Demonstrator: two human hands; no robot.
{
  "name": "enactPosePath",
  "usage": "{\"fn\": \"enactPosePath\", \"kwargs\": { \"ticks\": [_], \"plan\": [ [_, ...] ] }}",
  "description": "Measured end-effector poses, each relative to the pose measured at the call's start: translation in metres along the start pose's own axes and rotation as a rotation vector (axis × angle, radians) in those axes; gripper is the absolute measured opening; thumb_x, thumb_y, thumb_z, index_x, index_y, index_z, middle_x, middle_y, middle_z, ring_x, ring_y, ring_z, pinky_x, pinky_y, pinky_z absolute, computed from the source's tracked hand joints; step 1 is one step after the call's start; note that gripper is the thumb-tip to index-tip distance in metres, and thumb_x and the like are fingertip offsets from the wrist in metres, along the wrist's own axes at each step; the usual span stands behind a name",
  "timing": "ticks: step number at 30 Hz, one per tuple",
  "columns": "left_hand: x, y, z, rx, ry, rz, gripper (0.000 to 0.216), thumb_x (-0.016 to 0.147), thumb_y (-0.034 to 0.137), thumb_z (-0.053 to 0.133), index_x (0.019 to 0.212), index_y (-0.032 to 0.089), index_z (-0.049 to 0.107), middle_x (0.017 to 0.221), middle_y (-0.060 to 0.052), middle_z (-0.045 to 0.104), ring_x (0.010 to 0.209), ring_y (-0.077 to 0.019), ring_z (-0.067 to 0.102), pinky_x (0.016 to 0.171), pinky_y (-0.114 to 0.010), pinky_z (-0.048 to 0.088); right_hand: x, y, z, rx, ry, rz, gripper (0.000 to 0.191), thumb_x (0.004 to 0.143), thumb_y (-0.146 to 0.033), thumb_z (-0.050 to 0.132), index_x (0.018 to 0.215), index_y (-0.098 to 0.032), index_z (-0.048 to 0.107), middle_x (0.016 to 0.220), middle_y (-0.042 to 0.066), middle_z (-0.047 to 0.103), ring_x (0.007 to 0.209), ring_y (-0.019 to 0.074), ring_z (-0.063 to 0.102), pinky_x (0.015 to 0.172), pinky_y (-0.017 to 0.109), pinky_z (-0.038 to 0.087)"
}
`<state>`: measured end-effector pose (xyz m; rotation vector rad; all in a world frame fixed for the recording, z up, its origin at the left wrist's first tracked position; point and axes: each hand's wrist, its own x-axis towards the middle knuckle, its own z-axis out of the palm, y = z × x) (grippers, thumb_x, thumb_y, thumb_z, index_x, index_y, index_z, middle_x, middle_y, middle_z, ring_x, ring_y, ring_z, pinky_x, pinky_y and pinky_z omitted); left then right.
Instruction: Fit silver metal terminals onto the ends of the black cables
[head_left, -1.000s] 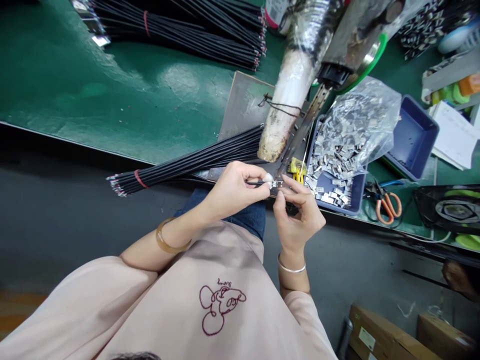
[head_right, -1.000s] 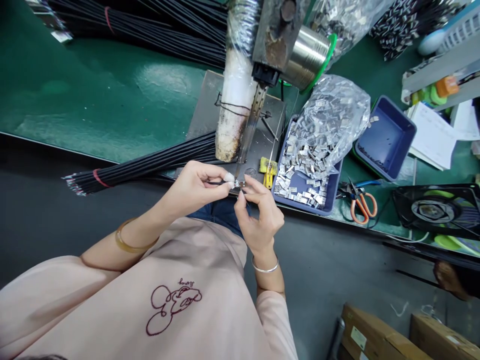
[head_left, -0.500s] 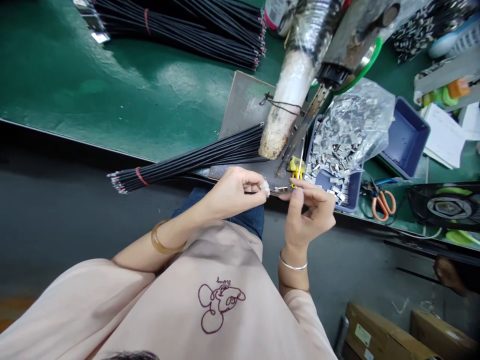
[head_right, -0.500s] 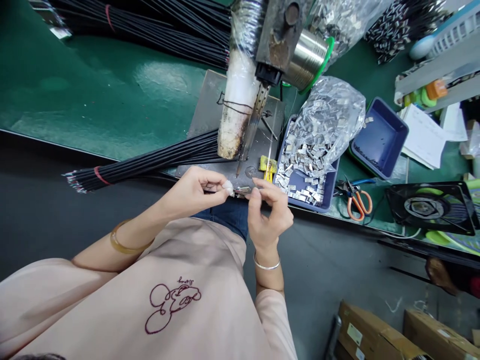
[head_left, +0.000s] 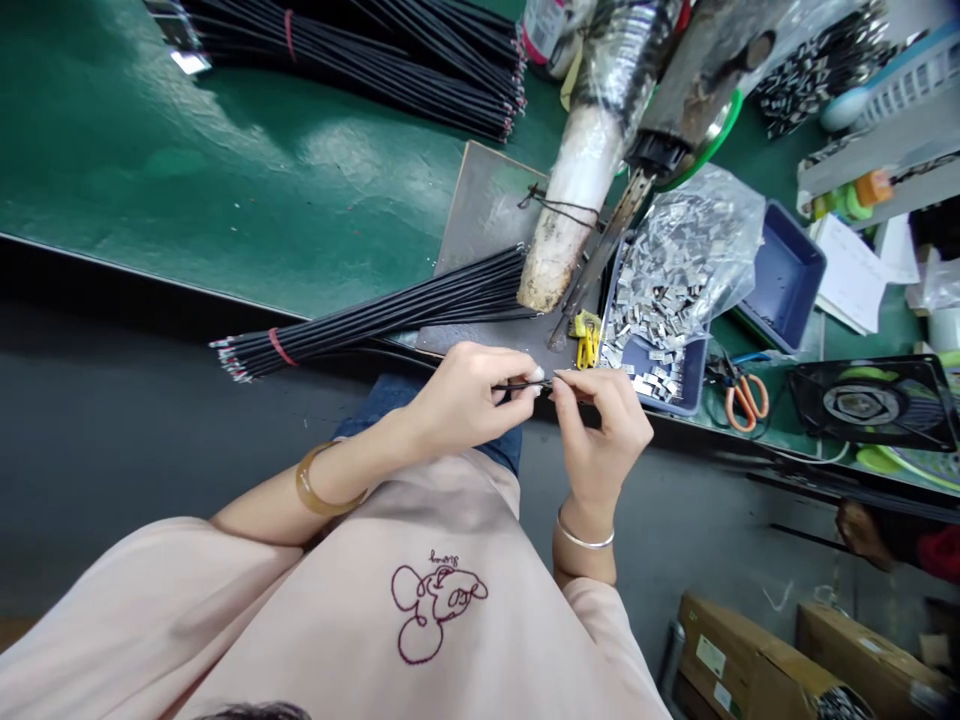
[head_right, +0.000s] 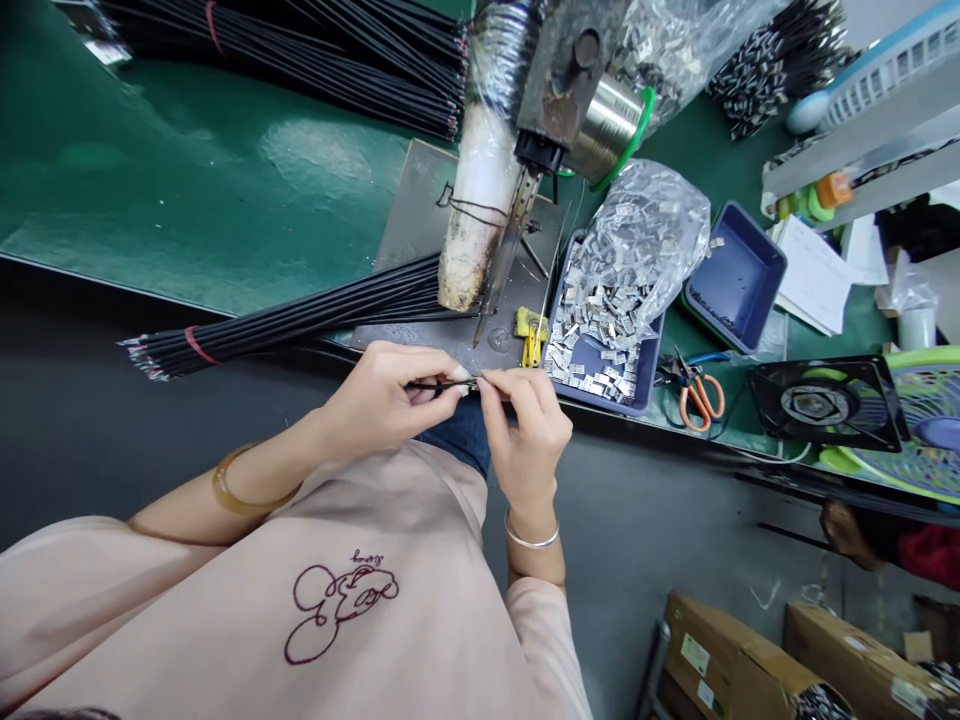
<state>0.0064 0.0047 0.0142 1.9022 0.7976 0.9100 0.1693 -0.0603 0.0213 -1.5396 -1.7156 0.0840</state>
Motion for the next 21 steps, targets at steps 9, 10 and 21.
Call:
{"fn": "enactPosePath", "kwargs": {
  "ticks": [9, 10, 21],
  "plan": [
    [0.003, -0.005, -0.004, -0.454, -0.118, -0.333, 0.010, 0.075, 0.020, 0.062, 0.072, 0.011, 0.066, 0.062, 0.001, 0.055, 0.057, -0.0070, 0.044, 0.054, -0.020, 0.035, -0.008, 0.006, 0.004, 0.182, -0.044, 0.261, 0.003, 0.097, -0.024, 0.056, 0.094, -0.023, 0.056, 0.079, -0.005, 0.063, 0.060, 0.0075, 0.064, 0.061, 0.021, 0.055],
    [0.003, -0.005, -0.004, -0.467, -0.130, -0.337, 0.011, 0.076, 0.020, 0.062, 0.071, 0.011, 0.066, 0.061, 0.002, 0.054, 0.057, -0.0068, 0.044, 0.054, -0.019, 0.034, -0.008, 0.007, 0.004, 0.166, -0.060, 0.241, 0.003, 0.097, -0.024, 0.057, 0.094, -0.023, 0.056, 0.076, -0.006, 0.061, 0.059, 0.0073, 0.063, 0.060, 0.021, 0.053],
    [0.003, -0.005, 0.001, -0.502, -0.069, -0.358, 0.018, 0.078, 0.024, 0.063, 0.066, 0.011, 0.059, 0.058, 0.004, 0.042, 0.055, -0.0053, 0.034, 0.051, -0.019, 0.028, -0.002, 0.016, 0.004, -0.021, 0.116, -0.167, 0.016, 0.088, -0.009, 0.066, 0.096, -0.023, 0.066, 0.087, 0.001, 0.068, 0.080, 0.0124, 0.067, 0.073, 0.026, 0.056]
  ]
}}
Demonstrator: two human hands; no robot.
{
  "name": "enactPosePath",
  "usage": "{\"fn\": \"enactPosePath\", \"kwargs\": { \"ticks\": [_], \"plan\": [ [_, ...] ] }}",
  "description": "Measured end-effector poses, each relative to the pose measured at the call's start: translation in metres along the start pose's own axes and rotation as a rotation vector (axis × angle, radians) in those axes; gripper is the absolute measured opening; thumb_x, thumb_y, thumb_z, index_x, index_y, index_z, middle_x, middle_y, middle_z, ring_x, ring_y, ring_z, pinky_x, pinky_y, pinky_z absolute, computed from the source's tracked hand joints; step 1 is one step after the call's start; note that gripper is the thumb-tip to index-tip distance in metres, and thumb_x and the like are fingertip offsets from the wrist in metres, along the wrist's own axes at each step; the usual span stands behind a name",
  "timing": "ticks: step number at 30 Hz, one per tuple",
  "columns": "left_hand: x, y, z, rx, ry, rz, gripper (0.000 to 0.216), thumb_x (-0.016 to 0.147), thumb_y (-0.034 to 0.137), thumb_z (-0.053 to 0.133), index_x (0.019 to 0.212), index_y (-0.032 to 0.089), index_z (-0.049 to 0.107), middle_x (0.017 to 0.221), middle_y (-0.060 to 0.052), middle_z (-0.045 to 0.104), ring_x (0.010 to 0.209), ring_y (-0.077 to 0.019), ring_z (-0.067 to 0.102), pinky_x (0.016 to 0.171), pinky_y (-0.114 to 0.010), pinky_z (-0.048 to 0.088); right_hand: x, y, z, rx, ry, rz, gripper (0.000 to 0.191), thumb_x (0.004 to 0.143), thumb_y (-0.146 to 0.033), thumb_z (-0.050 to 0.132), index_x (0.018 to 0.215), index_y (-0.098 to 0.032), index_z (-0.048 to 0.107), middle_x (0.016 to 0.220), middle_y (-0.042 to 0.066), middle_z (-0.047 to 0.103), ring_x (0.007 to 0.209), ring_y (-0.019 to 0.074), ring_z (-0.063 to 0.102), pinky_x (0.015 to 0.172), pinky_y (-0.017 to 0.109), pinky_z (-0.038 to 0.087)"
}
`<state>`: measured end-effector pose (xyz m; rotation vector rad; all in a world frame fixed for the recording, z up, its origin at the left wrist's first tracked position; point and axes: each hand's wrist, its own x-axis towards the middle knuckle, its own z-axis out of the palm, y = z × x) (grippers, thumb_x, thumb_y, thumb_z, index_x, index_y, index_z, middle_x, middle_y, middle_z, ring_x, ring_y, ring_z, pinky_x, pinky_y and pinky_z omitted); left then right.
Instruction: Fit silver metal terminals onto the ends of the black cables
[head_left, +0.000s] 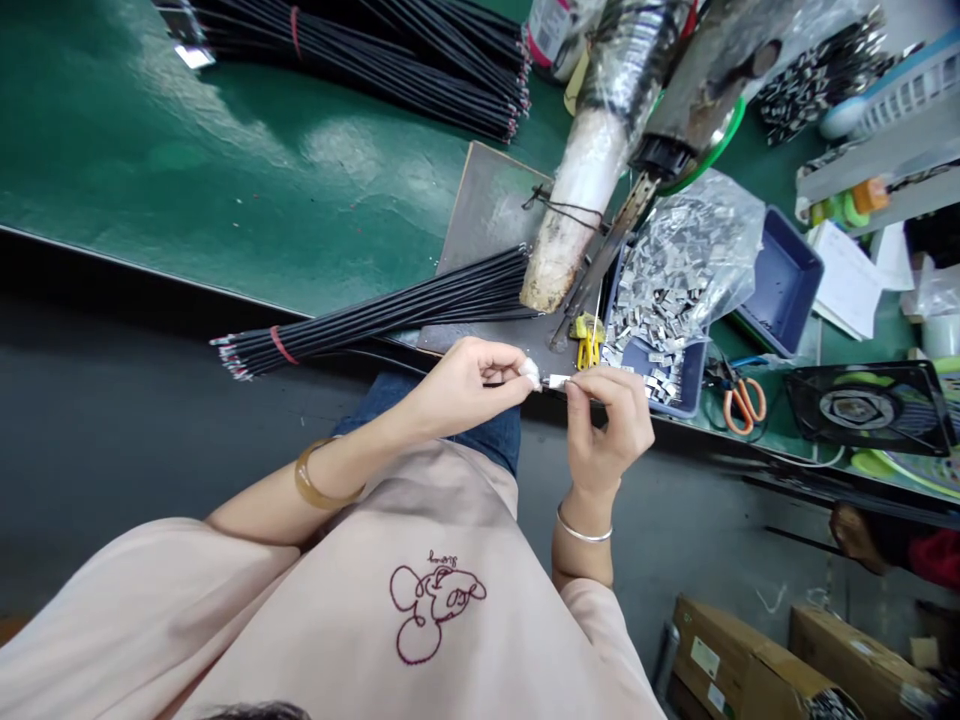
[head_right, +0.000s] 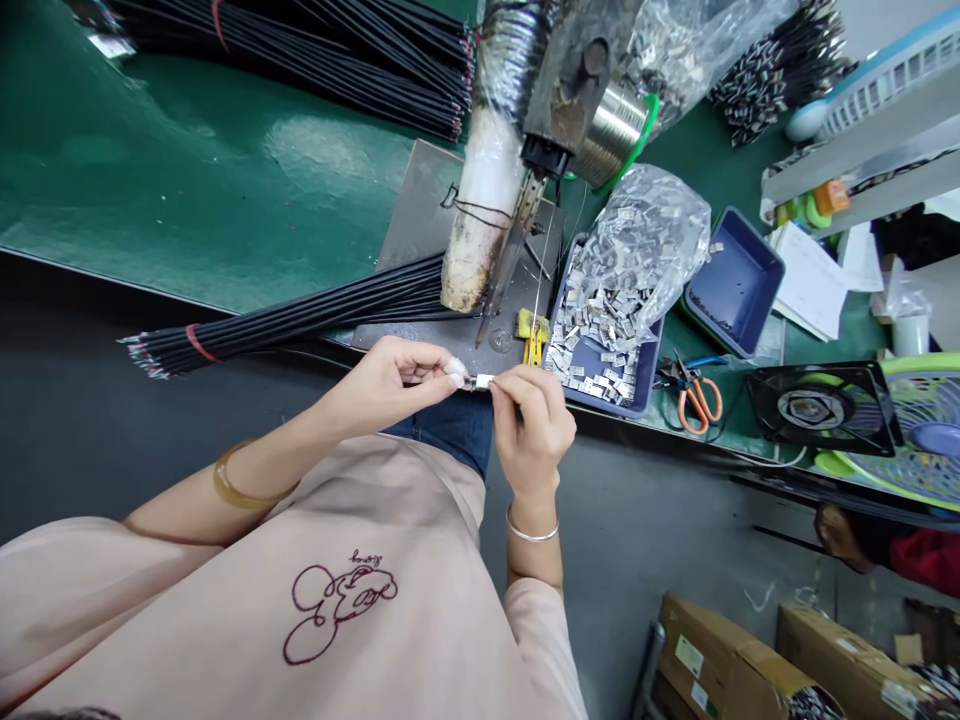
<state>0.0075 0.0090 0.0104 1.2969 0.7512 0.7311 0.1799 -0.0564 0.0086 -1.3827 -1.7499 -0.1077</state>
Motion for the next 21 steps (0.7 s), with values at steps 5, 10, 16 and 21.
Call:
{"fn": "enactPosePath", "kwargs": {
  "ticks": [5, 10, 16, 21],
  "plan": [
    [-0.001, -0.002, 0.002, 0.030, 0.050, 0.053, 0.011, 0.077, 0.018, 0.062, 0.068, 0.011, 0.061, 0.060, 0.003, 0.048, 0.057, -0.0060, 0.039, 0.054, -0.019, 0.035, 0.001, -0.015, -0.006, 0.063, -0.046, 0.235, 0.024, 0.090, -0.014, 0.066, 0.109, -0.027, 0.070, 0.087, -0.002, 0.066, 0.070, 0.0087, 0.062, 0.061, 0.022, 0.054],
    [-0.003, -0.005, 0.005, 0.166, 0.081, 0.125, 0.011, 0.078, 0.014, 0.060, 0.067, 0.012, 0.061, 0.059, 0.004, 0.044, 0.058, -0.0062, 0.036, 0.053, -0.019, 0.031, 0.000, -0.017, -0.003, -0.004, -0.197, 0.140, 0.018, 0.092, -0.016, 0.064, 0.107, -0.025, 0.069, 0.087, -0.001, 0.068, 0.077, 0.0095, 0.065, 0.069, 0.023, 0.054],
    [-0.003, -0.006, 0.007, 0.195, 0.097, 0.112, 0.011, 0.079, 0.015, 0.060, 0.068, 0.013, 0.058, 0.059, 0.005, 0.042, 0.057, -0.0063, 0.035, 0.053, -0.020, 0.030, -0.006, -0.012, 0.011, -0.010, -0.148, 0.161, 0.005, 0.094, -0.017, 0.061, 0.094, -0.022, 0.061, 0.085, -0.001, 0.071, 0.076, 0.0085, 0.068, 0.069, 0.020, 0.053],
    [-0.003, -0.002, 0.006, 0.104, 0.015, 0.030, 0.016, 0.083, 0.022, 0.062, 0.070, 0.013, 0.058, 0.056, 0.007, 0.034, 0.053, -0.0055, 0.028, 0.050, -0.021, 0.023, -0.006, -0.014, 0.009, 0.338, -0.205, 0.512, 0.011, 0.099, -0.031, 0.054, 0.091, -0.023, 0.054, 0.067, -0.007, 0.063, 0.055, 0.0077, 0.065, 0.055, 0.019, 0.054]
  ]
}}
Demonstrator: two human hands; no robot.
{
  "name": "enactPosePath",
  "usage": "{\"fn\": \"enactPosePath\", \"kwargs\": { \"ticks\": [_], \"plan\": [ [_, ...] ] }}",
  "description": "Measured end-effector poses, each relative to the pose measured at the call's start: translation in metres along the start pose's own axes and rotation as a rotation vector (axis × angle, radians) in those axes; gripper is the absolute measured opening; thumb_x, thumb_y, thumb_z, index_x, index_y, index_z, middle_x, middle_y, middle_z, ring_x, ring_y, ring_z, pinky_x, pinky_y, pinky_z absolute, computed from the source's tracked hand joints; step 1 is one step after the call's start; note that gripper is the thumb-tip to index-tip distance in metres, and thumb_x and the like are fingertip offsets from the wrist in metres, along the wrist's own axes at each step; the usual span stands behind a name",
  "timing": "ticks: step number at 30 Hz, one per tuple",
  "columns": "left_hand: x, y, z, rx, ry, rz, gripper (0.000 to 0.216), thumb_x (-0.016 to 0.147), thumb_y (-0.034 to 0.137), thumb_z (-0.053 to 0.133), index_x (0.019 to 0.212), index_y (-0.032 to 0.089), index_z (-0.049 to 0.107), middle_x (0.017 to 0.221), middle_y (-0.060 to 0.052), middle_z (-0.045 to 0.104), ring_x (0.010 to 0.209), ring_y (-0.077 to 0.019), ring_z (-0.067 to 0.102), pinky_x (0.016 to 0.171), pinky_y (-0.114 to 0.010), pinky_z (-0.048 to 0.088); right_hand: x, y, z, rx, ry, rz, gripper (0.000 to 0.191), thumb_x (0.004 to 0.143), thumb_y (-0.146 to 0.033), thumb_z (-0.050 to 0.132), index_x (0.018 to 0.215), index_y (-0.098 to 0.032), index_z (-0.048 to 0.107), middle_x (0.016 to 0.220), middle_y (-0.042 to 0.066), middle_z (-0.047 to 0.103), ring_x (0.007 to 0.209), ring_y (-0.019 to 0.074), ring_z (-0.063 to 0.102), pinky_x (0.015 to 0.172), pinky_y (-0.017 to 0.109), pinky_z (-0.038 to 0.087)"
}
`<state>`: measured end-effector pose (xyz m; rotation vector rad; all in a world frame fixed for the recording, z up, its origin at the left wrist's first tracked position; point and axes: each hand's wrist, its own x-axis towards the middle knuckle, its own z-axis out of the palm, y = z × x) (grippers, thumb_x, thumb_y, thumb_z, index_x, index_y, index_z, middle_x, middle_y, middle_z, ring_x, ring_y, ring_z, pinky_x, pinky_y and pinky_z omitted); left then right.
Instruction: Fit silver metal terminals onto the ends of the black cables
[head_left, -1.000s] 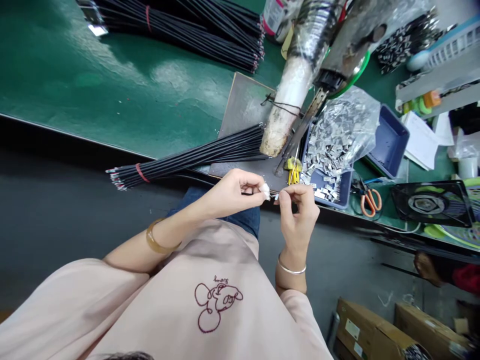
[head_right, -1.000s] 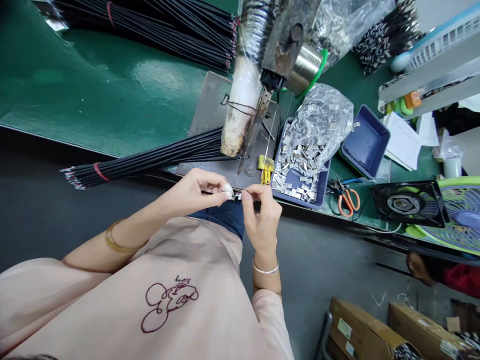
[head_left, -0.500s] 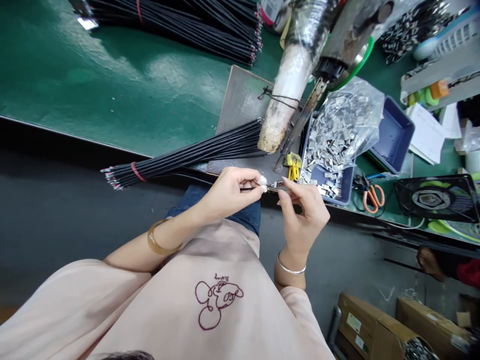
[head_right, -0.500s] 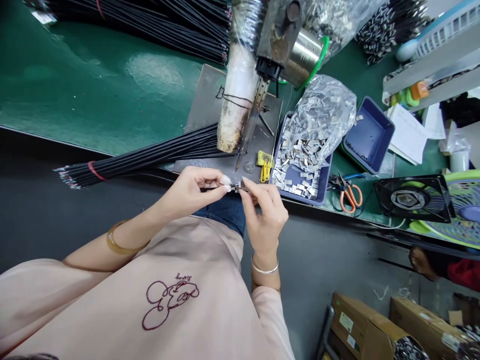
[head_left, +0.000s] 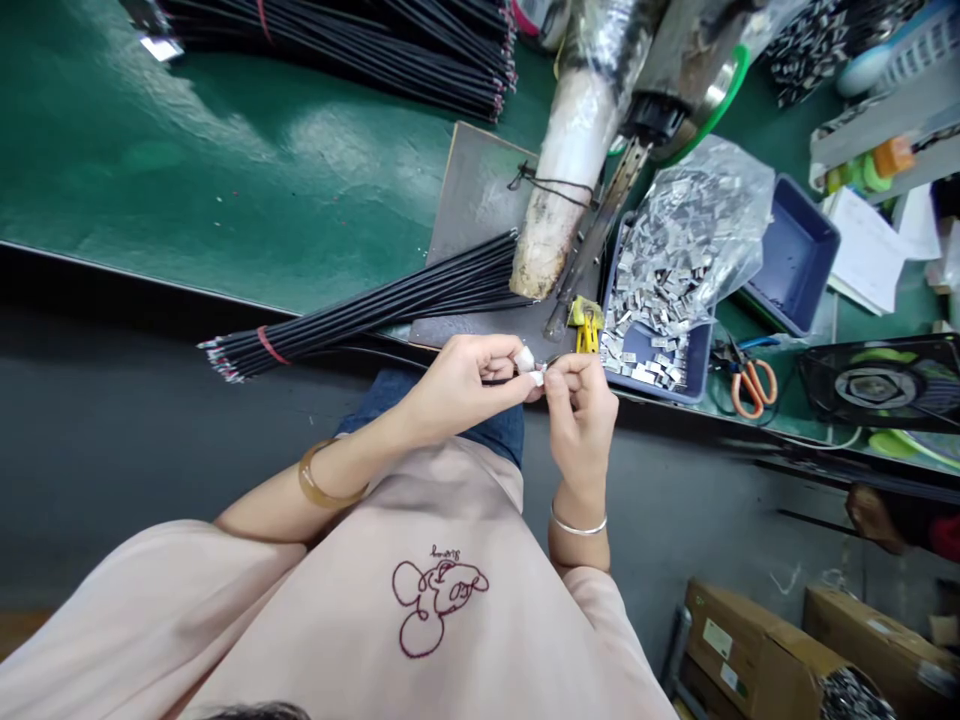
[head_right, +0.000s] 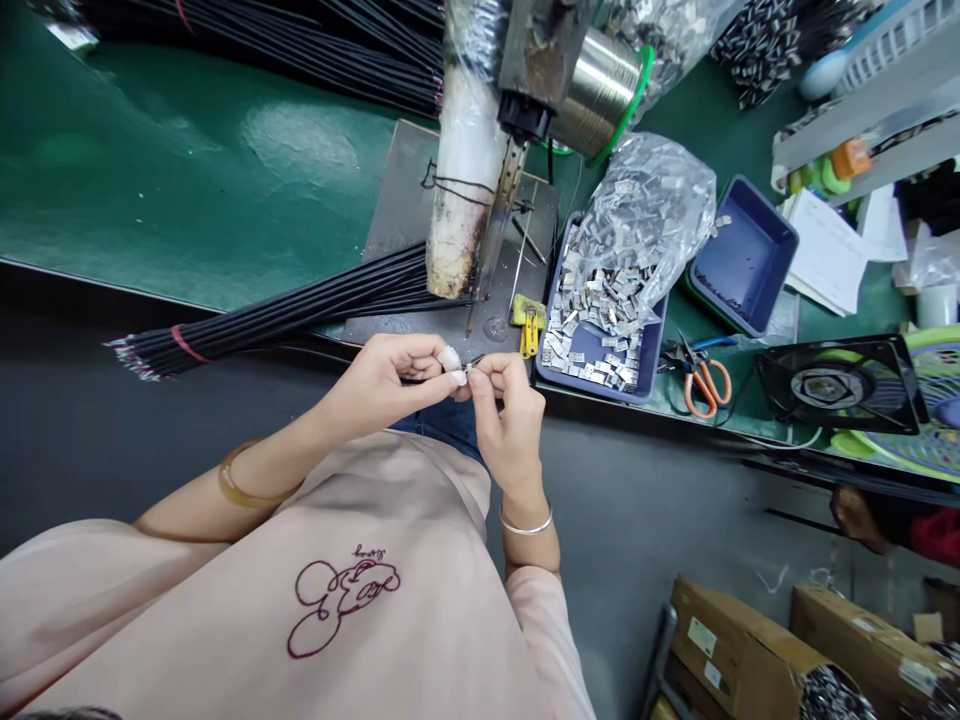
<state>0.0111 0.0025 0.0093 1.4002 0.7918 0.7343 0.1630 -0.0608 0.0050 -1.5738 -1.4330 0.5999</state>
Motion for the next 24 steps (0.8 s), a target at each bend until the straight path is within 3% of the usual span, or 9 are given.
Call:
{"fn": "enactPosePath", "kwargs": {
  "ticks": [3, 5, 7, 9, 14, 24],
  "plan": [
    [0.001, 0.000, -0.001, -0.073, 0.000, -0.018, 0.012, 0.084, 0.021, 0.061, 0.075, 0.013, 0.059, 0.054, 0.009, 0.029, 0.051, -0.0050, 0.022, 0.048, -0.022, 0.018, 0.001, -0.003, -0.004, 0.145, 0.234, 0.020, 0.010, 0.098, -0.030, 0.055, 0.090, -0.023, 0.055, 0.056, -0.012, 0.054, 0.040, 0.0058, 0.053, 0.053, 0.021, 0.056],
    [0.003, -0.001, -0.002, -0.100, 0.015, -0.020, 0.012, 0.085, 0.021, 0.060, 0.076, 0.013, 0.059, 0.053, 0.009, 0.028, 0.049, -0.0048, 0.021, 0.048, -0.022, 0.016, 0.002, -0.004, -0.006, 0.161, 0.452, -0.089, 0.003, 0.097, -0.026, 0.057, 0.096, -0.024, 0.057, 0.055, -0.013, 0.052, 0.038, 0.0058, 0.052, 0.057, 0.024, 0.060],
    [0.005, -0.002, -0.002, -0.111, 0.032, -0.018, 0.012, 0.085, 0.022, 0.060, 0.076, 0.013, 0.059, 0.052, 0.009, 0.029, 0.048, -0.0047, 0.021, 0.047, -0.022, 0.016, 0.002, -0.002, -0.005, 0.149, 0.552, -0.203, 0.013, 0.097, -0.022, 0.054, 0.110, -0.026, 0.057, 0.063, -0.011, 0.060, 0.045, 0.0074, 0.060, 0.063, 0.028, 0.064],
    [0.008, -0.003, -0.001, -0.110, 0.060, -0.022, 0.011, 0.085, 0.022, 0.060, 0.077, 0.014, 0.060, 0.052, 0.009, 0.029, 0.048, -0.0049, 0.021, 0.048, -0.022, 0.016, 0.001, 0.002, -0.002, 0.080, 0.530, -0.262, 0.022, 0.097, -0.017, 0.053, 0.116, -0.027, 0.055, 0.078, -0.007, 0.072, 0.057, 0.0101, 0.071, 0.070, 0.032, 0.066],
    [0.013, -0.004, 0.003, -0.111, 0.127, -0.012, 0.011, 0.083, 0.021, 0.061, 0.074, 0.015, 0.059, 0.055, 0.006, 0.037, 0.051, -0.0061, 0.030, 0.050, -0.022, 0.023, 0.002, 0.010, 0.006, -0.172, 0.315, -0.364, 0.015, 0.089, -0.013, 0.065, 0.100, -0.024, 0.064, 0.107, 0.002, 0.078, 0.095, 0.0179, 0.078, 0.080, 0.033, 0.067],
    [0.019, 0.000, 0.006, -0.073, 0.210, 0.010, 0.013, 0.082, 0.019, 0.060, 0.069, 0.016, 0.056, 0.055, 0.006, 0.040, 0.050, -0.0055, 0.031, 0.050, -0.023, 0.025, 0.014, 0.007, 0.013, -0.233, 0.281, -0.337, 0.004, 0.091, -0.018, 0.063, 0.090, -0.022, 0.063, 0.108, 0.005, 0.079, 0.098, 0.0187, 0.077, 0.073, 0.031, 0.065]
  ]
}}
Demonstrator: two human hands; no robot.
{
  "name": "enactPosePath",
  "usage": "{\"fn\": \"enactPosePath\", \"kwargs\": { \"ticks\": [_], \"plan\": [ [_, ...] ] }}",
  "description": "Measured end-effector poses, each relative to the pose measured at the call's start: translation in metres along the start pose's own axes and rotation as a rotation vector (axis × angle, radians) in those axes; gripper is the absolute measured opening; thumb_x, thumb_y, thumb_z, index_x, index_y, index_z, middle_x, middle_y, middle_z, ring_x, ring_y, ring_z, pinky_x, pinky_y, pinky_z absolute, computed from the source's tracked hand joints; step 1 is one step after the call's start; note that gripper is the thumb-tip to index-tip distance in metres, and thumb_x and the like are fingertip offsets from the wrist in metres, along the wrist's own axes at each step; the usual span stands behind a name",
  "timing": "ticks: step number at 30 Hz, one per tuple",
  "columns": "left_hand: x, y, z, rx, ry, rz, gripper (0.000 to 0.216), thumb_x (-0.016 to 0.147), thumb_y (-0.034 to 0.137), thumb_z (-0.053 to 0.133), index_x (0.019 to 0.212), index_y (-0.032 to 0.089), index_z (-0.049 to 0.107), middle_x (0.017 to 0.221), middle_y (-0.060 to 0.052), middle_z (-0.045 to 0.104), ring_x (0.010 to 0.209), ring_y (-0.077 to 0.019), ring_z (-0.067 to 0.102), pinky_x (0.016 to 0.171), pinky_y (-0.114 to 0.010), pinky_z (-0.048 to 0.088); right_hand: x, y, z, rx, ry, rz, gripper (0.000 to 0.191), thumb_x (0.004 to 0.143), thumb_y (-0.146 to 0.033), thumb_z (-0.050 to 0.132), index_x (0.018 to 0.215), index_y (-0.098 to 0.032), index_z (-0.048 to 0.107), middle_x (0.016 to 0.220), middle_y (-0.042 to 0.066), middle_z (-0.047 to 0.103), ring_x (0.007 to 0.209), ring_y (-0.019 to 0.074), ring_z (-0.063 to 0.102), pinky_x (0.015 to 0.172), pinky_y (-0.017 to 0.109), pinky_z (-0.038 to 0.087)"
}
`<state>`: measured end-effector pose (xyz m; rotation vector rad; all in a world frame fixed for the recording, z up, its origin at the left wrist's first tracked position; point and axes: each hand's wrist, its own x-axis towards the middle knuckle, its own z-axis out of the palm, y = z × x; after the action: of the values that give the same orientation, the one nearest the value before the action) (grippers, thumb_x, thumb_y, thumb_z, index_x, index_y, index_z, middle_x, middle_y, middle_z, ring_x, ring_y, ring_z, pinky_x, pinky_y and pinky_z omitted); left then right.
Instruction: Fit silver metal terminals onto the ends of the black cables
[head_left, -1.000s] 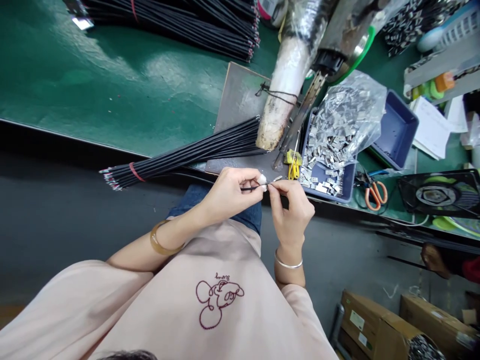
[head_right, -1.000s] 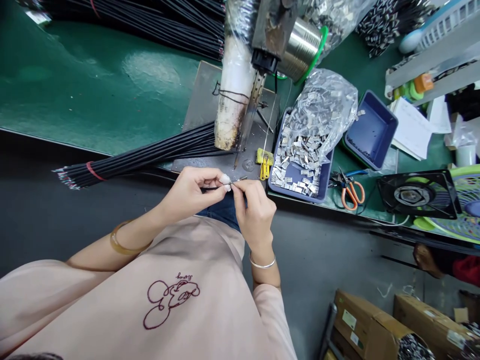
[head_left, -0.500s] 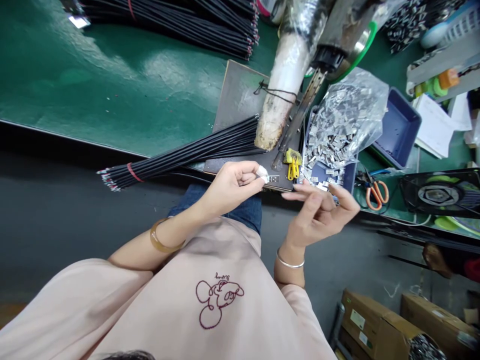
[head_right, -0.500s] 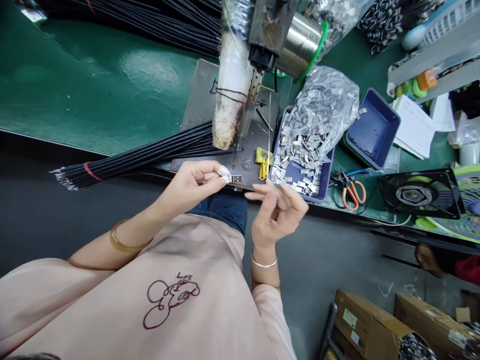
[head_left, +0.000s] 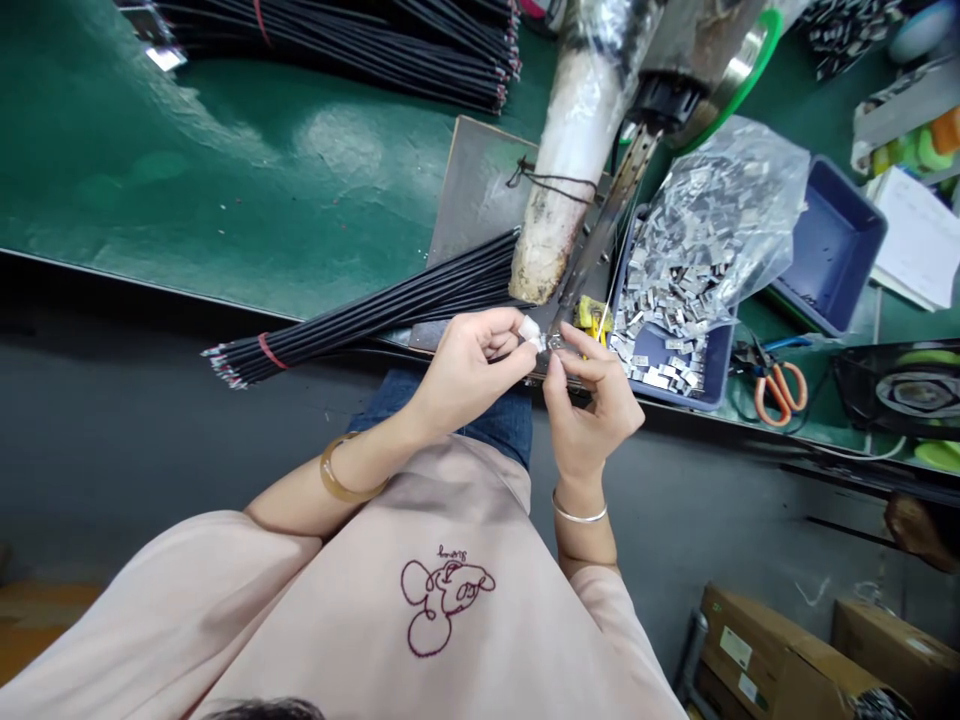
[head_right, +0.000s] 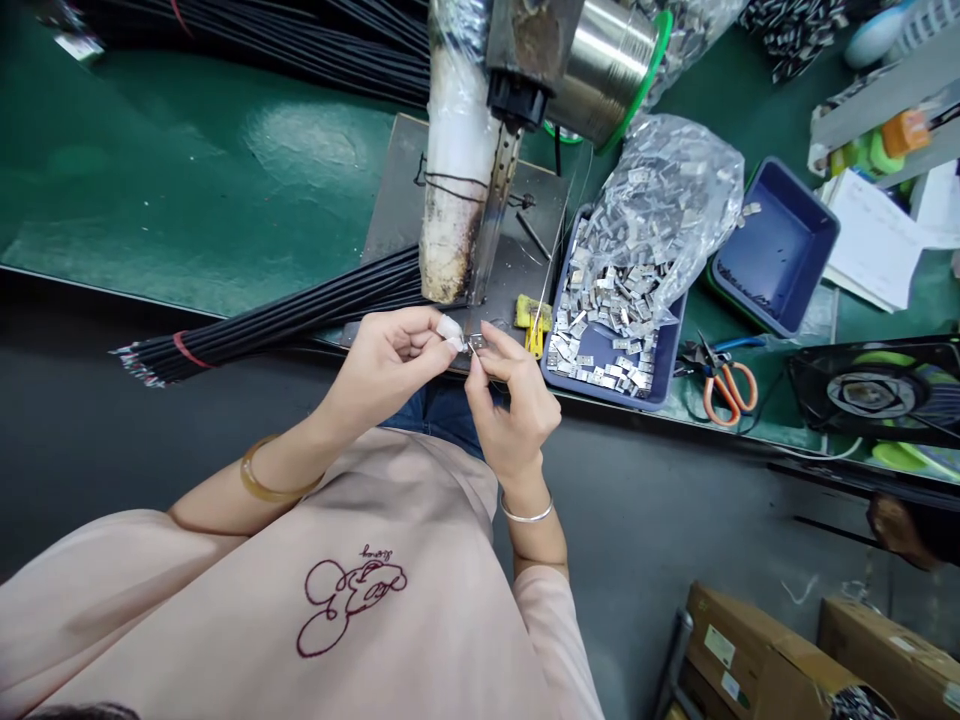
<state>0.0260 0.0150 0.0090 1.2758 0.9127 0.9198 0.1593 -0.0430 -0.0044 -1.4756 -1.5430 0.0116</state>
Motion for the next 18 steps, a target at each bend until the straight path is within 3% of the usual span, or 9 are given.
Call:
{"fn": "enactPosePath", "kwargs": {
  "ticks": [8, 13, 16, 18],
  "plan": [
    [0.002, 0.006, -0.001, -0.066, -0.014, -0.035, 0.012, 0.081, 0.021, 0.061, 0.071, 0.016, 0.056, 0.054, 0.007, 0.035, 0.050, -0.0055, 0.030, 0.050, -0.023, 0.025, 0.005, -0.006, -0.005, 0.010, -0.005, -0.063, 0.012, 0.086, -0.012, 0.067, 0.089, -0.023, 0.063, 0.112, 0.005, 0.078, 0.097, 0.0175, 0.077, 0.082, 0.032, 0.065],
    [0.001, 0.005, -0.001, -0.058, -0.045, -0.084, 0.013, 0.081, 0.021, 0.061, 0.070, 0.016, 0.055, 0.054, 0.007, 0.033, 0.051, -0.0055, 0.027, 0.050, -0.022, 0.023, -0.001, -0.005, -0.010, 0.015, -0.098, -0.054, 0.010, 0.088, -0.015, 0.064, 0.086, -0.023, 0.058, 0.120, 0.007, 0.076, 0.088, 0.0177, 0.079, 0.078, 0.033, 0.066],
    [-0.001, 0.005, -0.002, -0.008, -0.067, -0.079, 0.015, 0.082, 0.020, 0.060, 0.069, 0.016, 0.053, 0.055, 0.007, 0.031, 0.052, -0.0061, 0.025, 0.050, -0.023, 0.022, -0.002, -0.002, -0.010, 0.030, -0.106, -0.041, 0.009, 0.088, -0.015, 0.064, 0.089, -0.023, 0.059, 0.117, 0.007, 0.077, 0.089, 0.0178, 0.078, 0.077, 0.031, 0.066],
    [-0.003, 0.005, -0.003, 0.046, -0.080, -0.054, 0.014, 0.083, 0.019, 0.059, 0.069, 0.016, 0.054, 0.055, 0.008, 0.030, 0.052, -0.0066, 0.024, 0.050, -0.023, 0.021, -0.002, 0.000, -0.013, 0.059, -0.072, 0.023, 0.009, 0.090, -0.016, 0.063, 0.095, -0.023, 0.062, 0.109, 0.005, 0.079, 0.082, 0.0163, 0.078, 0.068, 0.028, 0.064]
  ]
}}
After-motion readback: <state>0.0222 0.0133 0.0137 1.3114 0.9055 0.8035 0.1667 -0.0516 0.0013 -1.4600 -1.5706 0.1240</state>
